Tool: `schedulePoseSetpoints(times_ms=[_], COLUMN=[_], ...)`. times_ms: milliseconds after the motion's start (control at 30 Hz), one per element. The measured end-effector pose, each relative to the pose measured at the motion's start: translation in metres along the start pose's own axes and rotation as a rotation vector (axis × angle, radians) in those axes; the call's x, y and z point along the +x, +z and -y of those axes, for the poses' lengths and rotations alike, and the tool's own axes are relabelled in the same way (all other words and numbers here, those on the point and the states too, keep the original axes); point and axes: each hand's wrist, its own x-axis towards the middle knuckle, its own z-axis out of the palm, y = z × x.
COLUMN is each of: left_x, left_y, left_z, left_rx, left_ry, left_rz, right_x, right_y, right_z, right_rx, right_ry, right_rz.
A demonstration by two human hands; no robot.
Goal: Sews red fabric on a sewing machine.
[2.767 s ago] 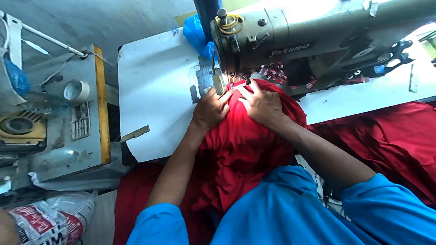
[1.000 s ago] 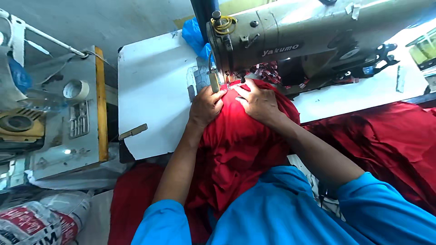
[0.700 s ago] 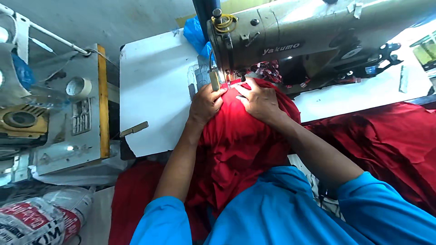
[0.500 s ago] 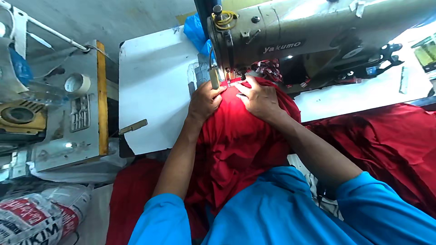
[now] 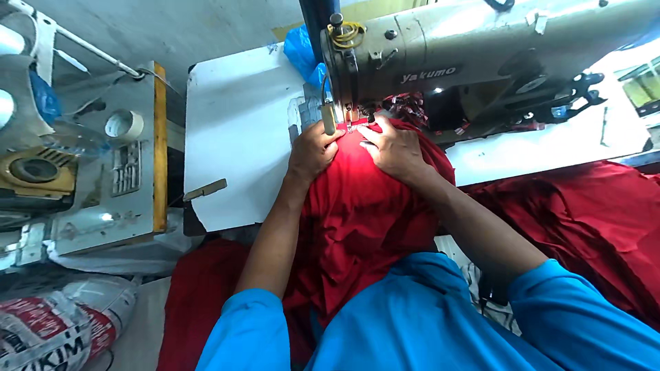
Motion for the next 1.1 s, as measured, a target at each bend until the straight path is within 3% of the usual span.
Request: schedulePoseSetpoints(times_ms=[1100], left_x=[0.0021], left_y=[0.002], left_z=[0.0023], left_rx=[0.017], left_ry=[-0.022], left_rz=[0.001], right_x=[0.0011], right_y=[-0.0009], right_z=[-0.0013], right_rx=[0.017], right_ry=[0.0], right_rz=[-0.018])
